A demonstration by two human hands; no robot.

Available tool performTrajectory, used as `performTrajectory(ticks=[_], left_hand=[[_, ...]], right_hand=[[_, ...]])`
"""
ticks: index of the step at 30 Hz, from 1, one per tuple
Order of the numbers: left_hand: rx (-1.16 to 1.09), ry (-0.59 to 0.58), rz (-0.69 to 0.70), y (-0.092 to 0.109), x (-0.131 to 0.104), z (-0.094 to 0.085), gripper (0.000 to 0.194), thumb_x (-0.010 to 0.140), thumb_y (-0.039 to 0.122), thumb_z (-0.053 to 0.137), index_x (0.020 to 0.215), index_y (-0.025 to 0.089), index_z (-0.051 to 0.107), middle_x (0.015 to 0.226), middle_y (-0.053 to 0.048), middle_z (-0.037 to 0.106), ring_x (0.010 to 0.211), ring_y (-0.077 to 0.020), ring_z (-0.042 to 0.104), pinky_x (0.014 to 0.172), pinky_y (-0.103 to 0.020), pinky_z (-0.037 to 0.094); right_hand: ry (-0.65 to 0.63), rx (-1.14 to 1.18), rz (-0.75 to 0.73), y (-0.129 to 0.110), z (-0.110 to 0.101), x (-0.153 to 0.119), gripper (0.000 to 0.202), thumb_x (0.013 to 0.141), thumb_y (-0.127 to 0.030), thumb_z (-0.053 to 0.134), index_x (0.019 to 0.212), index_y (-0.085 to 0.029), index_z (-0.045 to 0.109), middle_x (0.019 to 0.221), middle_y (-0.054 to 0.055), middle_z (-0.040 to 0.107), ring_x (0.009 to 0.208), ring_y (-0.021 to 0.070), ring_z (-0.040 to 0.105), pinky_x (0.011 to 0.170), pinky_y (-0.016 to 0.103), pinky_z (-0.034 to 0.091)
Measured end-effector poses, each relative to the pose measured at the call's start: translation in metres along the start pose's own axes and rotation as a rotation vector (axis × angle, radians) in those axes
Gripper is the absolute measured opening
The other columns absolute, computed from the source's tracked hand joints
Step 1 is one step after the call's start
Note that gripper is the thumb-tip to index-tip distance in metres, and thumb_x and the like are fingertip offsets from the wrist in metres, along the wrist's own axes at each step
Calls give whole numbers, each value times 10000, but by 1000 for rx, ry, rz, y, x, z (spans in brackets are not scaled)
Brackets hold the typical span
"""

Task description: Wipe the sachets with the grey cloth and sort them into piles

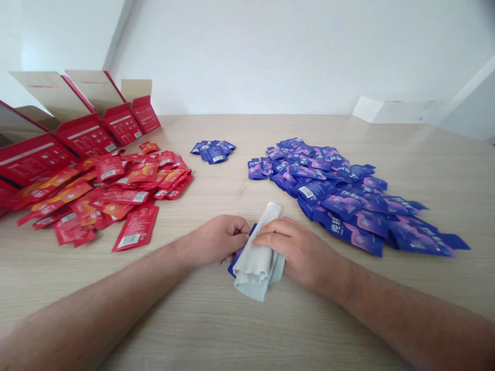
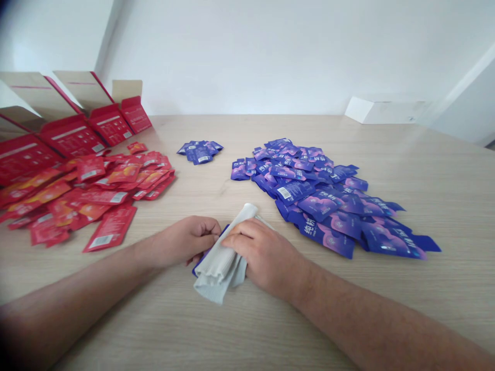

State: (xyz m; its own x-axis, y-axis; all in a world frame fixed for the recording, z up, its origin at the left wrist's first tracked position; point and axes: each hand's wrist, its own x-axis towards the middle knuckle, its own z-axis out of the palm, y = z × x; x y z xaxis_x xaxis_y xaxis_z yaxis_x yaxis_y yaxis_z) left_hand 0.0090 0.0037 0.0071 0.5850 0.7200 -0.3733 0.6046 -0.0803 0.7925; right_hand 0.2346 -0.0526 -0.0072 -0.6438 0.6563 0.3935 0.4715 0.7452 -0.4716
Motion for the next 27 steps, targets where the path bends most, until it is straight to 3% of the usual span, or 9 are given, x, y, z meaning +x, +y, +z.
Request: performTrajectory(ticks=[6, 11, 17, 21, 27], left_hand=[[-9, 1, 8, -1, 1, -1, 155, 886, 329, 522, 850, 197, 595, 579, 58, 571, 450, -86, 542, 377, -158, 393], [-12, -10, -8, 0, 0, 0, 168, 895, 337, 502, 838, 200, 582, 560, 60, 553, 434, -95, 529, 357, -167, 381], [-12, -5, -2, 0, 1, -1, 149, 888, 319, 517, 862, 198, 601, 580, 56, 578, 451, -90, 545, 374, -158, 390], [-19, -6, 13, -1, 1, 0, 166, 894, 335, 511, 831, 200, 585, 556, 64, 553, 430, -85, 518, 364, -161, 381], [-5, 3, -6, 0, 0, -1, 155, 878, 329, 518, 876, 200, 604, 572, 58, 573, 448, -92, 541, 372, -160, 384]], right_hand=[[-40, 18, -114, -3, 1, 0, 303, 947, -136, 597, 1241, -172, 660, 1189, 104, 666, 1126, 235, 584, 1003, 405, 508], [3, 3, -22, -2, 0, 1, 348, 919, -99, 613, 1253, -185, 657, 1197, 103, 666, 1132, 239, 592, 1021, 416, 503], [-52, 14, -114, -5, -1, 1, 309, 963, -135, 576, 1260, -153, 657, 1210, 118, 666, 1164, 230, 582, 1035, 390, 501], [-23, -10, -27, -3, -1, 2, 329, 950, -107, 581, 1261, -178, 660, 1202, 101, 668, 1141, 229, 586, 1036, 404, 496], [-72, -5, -131, -5, -1, 0, 295, 970, -146, 576, 1252, -150, 660, 1227, 109, 661, 1177, 231, 567, 1053, 392, 488]])
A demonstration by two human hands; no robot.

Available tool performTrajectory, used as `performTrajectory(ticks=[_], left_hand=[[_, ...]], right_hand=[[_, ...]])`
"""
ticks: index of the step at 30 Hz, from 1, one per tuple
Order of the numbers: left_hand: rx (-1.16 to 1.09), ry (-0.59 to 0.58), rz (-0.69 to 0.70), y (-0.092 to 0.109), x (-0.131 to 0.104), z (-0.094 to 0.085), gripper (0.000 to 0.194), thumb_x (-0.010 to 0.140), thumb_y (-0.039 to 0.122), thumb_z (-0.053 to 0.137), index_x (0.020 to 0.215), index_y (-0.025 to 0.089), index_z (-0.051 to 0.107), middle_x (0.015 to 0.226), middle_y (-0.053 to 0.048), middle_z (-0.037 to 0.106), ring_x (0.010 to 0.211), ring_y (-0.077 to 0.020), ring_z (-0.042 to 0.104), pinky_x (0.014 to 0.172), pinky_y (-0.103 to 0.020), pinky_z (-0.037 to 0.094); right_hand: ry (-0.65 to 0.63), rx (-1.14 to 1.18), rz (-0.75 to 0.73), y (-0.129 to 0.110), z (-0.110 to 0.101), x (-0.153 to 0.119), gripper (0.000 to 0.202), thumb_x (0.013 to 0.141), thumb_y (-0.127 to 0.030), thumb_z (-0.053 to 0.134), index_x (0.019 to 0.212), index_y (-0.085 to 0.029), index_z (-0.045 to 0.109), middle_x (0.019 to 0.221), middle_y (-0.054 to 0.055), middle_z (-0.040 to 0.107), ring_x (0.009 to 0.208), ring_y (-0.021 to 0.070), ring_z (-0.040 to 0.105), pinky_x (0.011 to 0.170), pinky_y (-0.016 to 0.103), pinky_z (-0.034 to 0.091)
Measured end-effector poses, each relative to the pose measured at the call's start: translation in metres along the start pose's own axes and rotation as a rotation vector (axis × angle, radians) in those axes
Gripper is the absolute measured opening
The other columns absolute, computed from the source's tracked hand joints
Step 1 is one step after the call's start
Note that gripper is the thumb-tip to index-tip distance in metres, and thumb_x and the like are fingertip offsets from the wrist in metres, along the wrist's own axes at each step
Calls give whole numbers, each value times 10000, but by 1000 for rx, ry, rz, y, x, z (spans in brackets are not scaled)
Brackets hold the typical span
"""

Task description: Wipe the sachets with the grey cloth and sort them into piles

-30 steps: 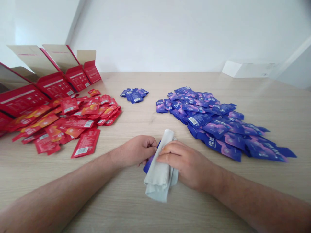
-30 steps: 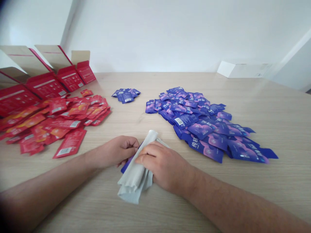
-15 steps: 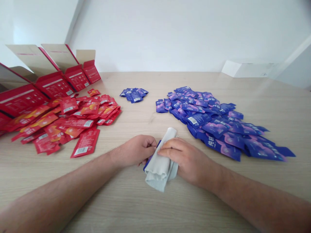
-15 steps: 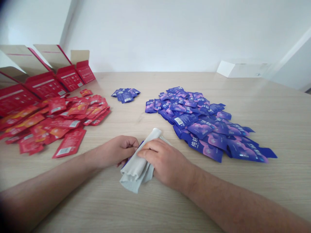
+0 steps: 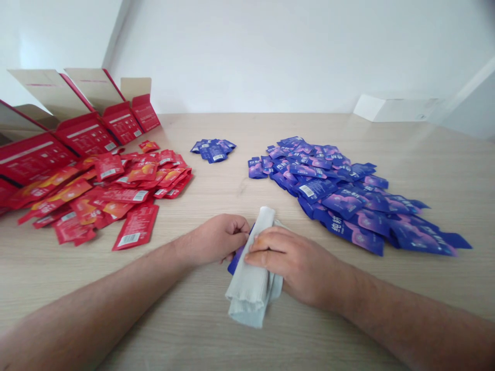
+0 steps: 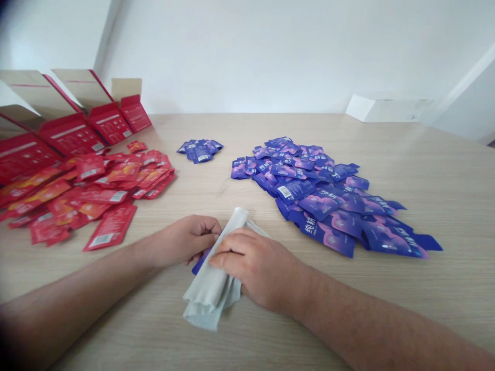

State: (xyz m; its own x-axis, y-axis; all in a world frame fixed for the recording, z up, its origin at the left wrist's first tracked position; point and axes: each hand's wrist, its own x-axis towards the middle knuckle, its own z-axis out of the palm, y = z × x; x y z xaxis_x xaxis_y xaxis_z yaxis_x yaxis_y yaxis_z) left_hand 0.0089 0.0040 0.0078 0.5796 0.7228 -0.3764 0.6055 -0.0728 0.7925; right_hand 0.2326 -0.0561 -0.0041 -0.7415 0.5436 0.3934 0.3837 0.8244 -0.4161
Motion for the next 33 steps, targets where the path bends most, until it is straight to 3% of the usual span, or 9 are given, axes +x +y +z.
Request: performTrajectory(ticks=[5, 10, 15, 20, 25, 29, 33], left_hand=[[-2, 2, -5, 3, -1, 1, 170, 875, 351, 522, 833, 198, 584, 563, 59, 558, 439, -91, 534, 366, -160, 387], [1, 2, -12, 2, 0, 0, 154, 866, 328, 523, 861, 195, 601, 572, 52, 576, 450, -94, 549, 373, -157, 390], [-15, -7, -3, 3, 0, 0, 149, 868, 332, 523, 843, 200, 587, 566, 59, 564, 445, -94, 540, 373, -164, 395], [-13, -10, 1, 1, -1, -1, 147, 872, 318, 521, 873, 194, 599, 564, 59, 559, 440, -90, 526, 376, -165, 396], [-27, -15, 4, 0, 0, 0, 148, 883, 321, 513, 865, 193, 584, 584, 56, 566, 456, -90, 546, 383, -160, 400], [-18, -23, 4, 1, -1, -1, 152, 880, 325, 525, 860, 187, 586, 578, 56, 554, 448, -88, 536, 375, -161, 394], [-16, -13, -8, 1, 0, -1, 145, 888, 322, 514, 871, 192, 577, 572, 57, 563, 451, -97, 550, 378, -167, 402]], right_hand=[[43, -8, 86, 2, 1, 0, 325, 950, -114, 582, 1258, -181, 659, 1211, 103, 667, 1147, 235, 586, 1040, 422, 499], [20, 8, 24, -1, 1, 0, 310, 967, -148, 573, 1265, -181, 654, 1210, 106, 669, 1158, 238, 582, 1021, 420, 513], [49, -8, 68, -2, 0, 0, 343, 938, -104, 588, 1262, -198, 655, 1185, 101, 675, 1139, 242, 597, 1015, 424, 513], [-8, -20, -5, -5, 1, 0, 265, 973, -167, 578, 1219, -171, 676, 1187, 105, 673, 1131, 237, 580, 1008, 409, 509], [66, -18, 55, -3, 1, 0, 302, 943, -124, 593, 1221, -201, 681, 1154, 95, 677, 1112, 239, 581, 1002, 434, 510], [4, -12, -4, -4, 1, 0, 265, 959, -168, 594, 1208, -195, 683, 1162, 96, 677, 1108, 239, 573, 990, 426, 513], [30, -31, 50, -1, 1, -1, 300, 944, -133, 590, 1223, -201, 675, 1159, 92, 669, 1109, 249, 571, 996, 431, 504]])
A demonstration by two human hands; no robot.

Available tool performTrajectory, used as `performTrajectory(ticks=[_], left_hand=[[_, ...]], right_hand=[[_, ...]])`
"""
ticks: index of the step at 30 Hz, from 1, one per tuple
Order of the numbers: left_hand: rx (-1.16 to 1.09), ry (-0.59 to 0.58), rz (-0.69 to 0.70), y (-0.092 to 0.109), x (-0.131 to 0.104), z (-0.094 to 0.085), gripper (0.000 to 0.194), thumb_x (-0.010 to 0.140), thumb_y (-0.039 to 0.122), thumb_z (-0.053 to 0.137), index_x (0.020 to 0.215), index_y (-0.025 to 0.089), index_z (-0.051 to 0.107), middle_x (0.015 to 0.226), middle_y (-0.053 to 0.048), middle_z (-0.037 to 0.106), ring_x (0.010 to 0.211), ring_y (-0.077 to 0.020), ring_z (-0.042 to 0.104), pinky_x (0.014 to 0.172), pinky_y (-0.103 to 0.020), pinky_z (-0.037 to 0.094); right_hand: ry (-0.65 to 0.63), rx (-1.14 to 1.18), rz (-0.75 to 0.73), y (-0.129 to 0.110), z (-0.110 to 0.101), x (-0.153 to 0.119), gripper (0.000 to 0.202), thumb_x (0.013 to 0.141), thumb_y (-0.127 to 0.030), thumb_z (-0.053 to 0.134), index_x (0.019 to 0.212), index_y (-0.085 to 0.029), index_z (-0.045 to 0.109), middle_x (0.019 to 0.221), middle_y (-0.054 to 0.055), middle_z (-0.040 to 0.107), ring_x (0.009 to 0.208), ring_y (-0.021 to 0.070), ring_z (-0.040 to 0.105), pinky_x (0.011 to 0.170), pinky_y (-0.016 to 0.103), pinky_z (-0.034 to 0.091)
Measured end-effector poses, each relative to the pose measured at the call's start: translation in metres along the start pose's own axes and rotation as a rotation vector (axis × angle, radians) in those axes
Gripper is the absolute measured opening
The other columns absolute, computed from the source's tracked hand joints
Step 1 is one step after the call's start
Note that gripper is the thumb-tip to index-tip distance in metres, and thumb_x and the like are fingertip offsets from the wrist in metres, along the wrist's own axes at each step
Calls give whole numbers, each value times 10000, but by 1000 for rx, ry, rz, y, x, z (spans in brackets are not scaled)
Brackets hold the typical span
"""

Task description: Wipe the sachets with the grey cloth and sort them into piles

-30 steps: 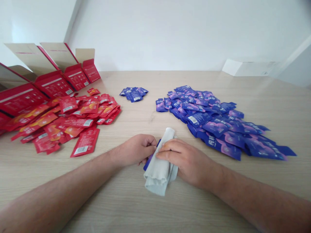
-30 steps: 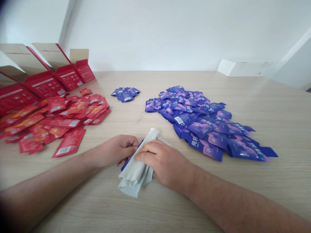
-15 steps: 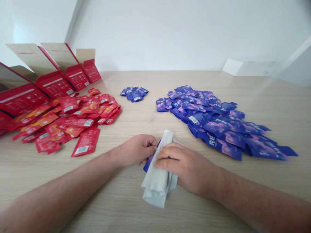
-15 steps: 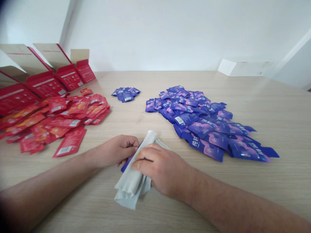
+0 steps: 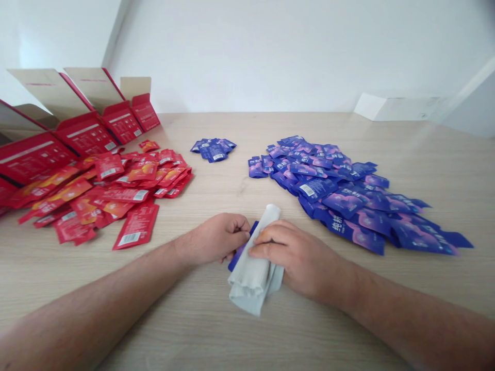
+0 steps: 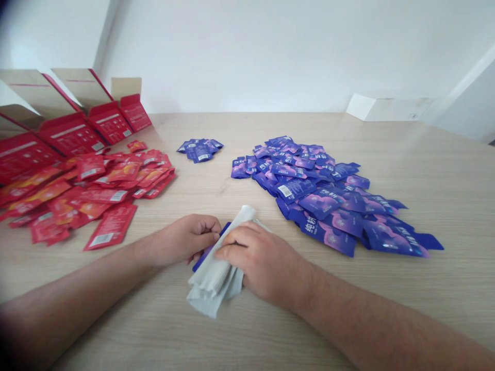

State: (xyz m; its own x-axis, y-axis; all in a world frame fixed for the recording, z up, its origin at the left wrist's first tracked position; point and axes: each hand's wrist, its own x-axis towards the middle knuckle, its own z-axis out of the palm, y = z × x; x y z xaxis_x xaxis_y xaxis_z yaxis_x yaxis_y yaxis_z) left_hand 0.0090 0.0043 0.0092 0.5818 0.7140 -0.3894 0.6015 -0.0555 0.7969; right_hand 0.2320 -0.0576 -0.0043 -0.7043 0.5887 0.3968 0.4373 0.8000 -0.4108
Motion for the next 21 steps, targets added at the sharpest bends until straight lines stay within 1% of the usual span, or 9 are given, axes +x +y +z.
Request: performTrajectory(ticks=[2, 7, 9, 11, 13, 18, 21], left_hand=[[3, 3, -1, 0, 0, 0, 136, 886, 312, 515, 883, 193, 580, 570, 59, 566, 453, -98, 554, 381, -167, 403], [5, 6, 19, 0, 0, 0, 130, 882, 300, 513, 860, 194, 585, 574, 67, 546, 451, -87, 529, 391, -170, 411], [-2, 6, 6, -1, 0, 0, 128, 883, 303, 511, 873, 194, 579, 580, 66, 549, 453, -91, 532, 389, -175, 413], [-9, 6, -8, -2, 1, 0, 134, 887, 314, 511, 890, 194, 571, 583, 64, 555, 454, -96, 535, 383, -179, 411], [-13, 4, -4, -4, 1, 0, 144, 893, 324, 507, 897, 194, 569, 582, 64, 551, 451, -96, 529, 382, -181, 410], [-17, -4, 26, -7, 2, 0, 130, 892, 298, 498, 895, 192, 575, 590, 67, 532, 453, -87, 513, 388, -176, 409], [-27, -4, 12, -7, 2, 0, 136, 902, 305, 488, 909, 194, 567, 589, 64, 541, 456, -90, 518, 388, -175, 407]], right_hand=[[8, -9, 21, 1, 0, 0, 303, 934, -120, 592, 1214, -196, 679, 1150, 91, 667, 1101, 250, 571, 995, 430, 500], [-54, -16, -38, -2, -1, -1, 253, 938, -186, 622, 1181, -182, 693, 1142, 88, 674, 1077, 246, 567, 972, 415, 505], [-39, -16, -6, -1, -1, 0, 267, 919, -153, 627, 1177, -184, 693, 1129, 89, 674, 1078, 247, 571, 973, 413, 505], [3, -21, 44, 1, -2, -1, 289, 891, -106, 629, 1163, -178, 694, 1102, 93, 672, 1072, 248, 575, 977, 417, 501], [19, -23, 61, 2, -2, -1, 303, 869, -81, 632, 1150, -177, 695, 1086, 94, 668, 1068, 249, 575, 977, 419, 499], [-53, -13, -17, -1, -2, -2, 258, 891, -136, 643, 1140, -176, 698, 1086, 90, 666, 1054, 248, 566, 938, 405, 506], [-13, -19, 58, 0, -3, -1, 276, 880, -99, 639, 1138, -177, 698, 1075, 82, 665, 1049, 239, 565, 956, 401, 491]])
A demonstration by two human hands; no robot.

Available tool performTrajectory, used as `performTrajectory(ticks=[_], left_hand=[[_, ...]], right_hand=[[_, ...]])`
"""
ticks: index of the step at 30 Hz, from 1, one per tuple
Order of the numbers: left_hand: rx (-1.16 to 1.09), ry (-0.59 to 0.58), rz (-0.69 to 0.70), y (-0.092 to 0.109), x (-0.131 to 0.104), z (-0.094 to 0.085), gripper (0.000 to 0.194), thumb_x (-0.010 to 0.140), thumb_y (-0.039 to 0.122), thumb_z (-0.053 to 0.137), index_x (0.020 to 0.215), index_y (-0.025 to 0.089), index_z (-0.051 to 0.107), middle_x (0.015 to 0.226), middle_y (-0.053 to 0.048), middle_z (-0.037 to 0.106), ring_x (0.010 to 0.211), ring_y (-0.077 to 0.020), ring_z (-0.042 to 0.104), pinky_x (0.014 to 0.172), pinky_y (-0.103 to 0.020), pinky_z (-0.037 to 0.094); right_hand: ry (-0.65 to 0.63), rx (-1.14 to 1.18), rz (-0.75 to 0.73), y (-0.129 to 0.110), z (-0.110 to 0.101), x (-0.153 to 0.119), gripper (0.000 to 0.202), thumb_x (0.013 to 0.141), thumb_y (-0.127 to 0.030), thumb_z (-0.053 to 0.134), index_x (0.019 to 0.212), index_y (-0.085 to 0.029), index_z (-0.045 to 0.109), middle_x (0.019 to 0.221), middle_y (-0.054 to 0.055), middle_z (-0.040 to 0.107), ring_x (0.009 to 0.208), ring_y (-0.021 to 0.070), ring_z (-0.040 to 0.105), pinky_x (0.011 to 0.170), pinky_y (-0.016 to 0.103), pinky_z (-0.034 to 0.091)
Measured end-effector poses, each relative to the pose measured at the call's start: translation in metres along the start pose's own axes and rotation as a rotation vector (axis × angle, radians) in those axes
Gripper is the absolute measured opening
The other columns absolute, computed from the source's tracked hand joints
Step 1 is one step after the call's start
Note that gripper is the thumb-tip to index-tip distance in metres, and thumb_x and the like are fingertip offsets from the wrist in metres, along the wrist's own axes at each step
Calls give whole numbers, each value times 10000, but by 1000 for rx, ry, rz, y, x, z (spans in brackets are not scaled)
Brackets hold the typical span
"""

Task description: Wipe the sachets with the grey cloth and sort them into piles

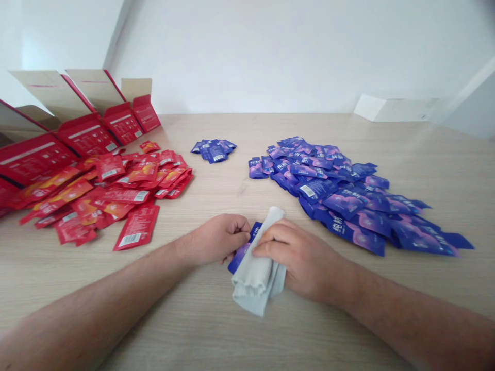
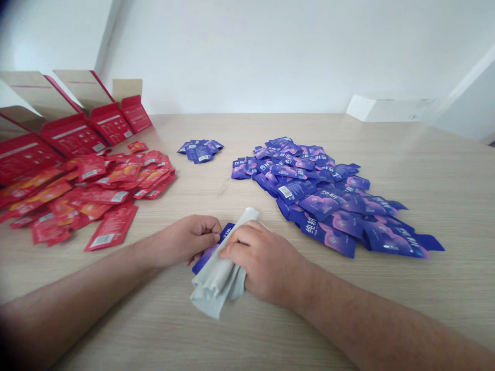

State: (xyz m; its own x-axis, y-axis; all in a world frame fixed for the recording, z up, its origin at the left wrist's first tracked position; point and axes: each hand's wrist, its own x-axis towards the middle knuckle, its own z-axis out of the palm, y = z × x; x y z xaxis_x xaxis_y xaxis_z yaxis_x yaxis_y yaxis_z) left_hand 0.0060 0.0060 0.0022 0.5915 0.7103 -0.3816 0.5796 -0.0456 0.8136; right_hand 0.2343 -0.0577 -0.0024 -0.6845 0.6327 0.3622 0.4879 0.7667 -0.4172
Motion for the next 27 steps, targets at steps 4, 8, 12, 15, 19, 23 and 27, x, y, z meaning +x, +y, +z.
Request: performTrajectory(ticks=[4, 8, 12, 15, 19, 23, 27], left_hand=[[4, -3, 5, 0, 0, 0, 143, 907, 317, 495, 906, 193, 567, 586, 65, 535, 452, -90, 513, 382, -174, 397], [0, 1, 24, 1, -1, -1, 133, 904, 304, 505, 894, 188, 570, 590, 70, 515, 457, -81, 502, 399, -173, 409], [-7, 1, 10, 0, -1, -1, 153, 913, 325, 501, 916, 186, 565, 590, 64, 533, 457, -88, 505, 393, -177, 408], [6, 3, 20, 1, -1, -1, 152, 912, 325, 503, 907, 186, 564, 592, 66, 525, 459, -88, 504, 394, -179, 410], [15, 12, 54, 1, -1, -2, 148, 907, 322, 516, 877, 186, 565, 616, 65, 519, 475, -82, 495, 410, -180, 415], [5, 16, 38, 0, 0, -2, 153, 908, 330, 512, 897, 189, 571, 612, 62, 523, 478, -92, 502, 407, -187, 412], [13, 10, 39, 2, 0, -1, 144, 901, 321, 520, 885, 191, 580, 607, 63, 522, 478, -91, 507, 416, -185, 414]], right_hand=[[10, -12, 6, -2, 1, 0, 266, 872, -108, 655, 1124, -176, 703, 1052, 81, 662, 1029, 239, 561, 941, 398, 487], [-53, -23, -74, -5, 1, -1, 222, 902, -175, 651, 1116, -177, 710, 1030, 84, 657, 993, 241, 554, 890, 389, 493], [3, -27, 12, -4, 0, -1, 232, 892, -136, 639, 1110, -173, 709, 1014, 79, 655, 989, 236, 555, 911, 394, 481], [-25, -32, -17, -6, 1, -2, 212, 886, -158, 656, 1089, -182, 712, 1011, 74, 651, 984, 241, 552, 892, 391, 481], [-86, -27, -98, -8, 2, -2, 205, 891, -193, 666, 1090, -192, 714, 1002, 67, 651, 953, 236, 553, 844, 374, 489], [13, -19, 38, -3, 0, -1, 227, 891, -147, 656, 1108, -176, 711, 1015, 77, 659, 987, 236, 561, 913, 392, 482], [-23, -11, -45, -3, 1, -1, 214, 921, -178, 633, 1120, -182, 713, 1035, 86, 659, 1008, 244, 561, 911, 398, 494]])
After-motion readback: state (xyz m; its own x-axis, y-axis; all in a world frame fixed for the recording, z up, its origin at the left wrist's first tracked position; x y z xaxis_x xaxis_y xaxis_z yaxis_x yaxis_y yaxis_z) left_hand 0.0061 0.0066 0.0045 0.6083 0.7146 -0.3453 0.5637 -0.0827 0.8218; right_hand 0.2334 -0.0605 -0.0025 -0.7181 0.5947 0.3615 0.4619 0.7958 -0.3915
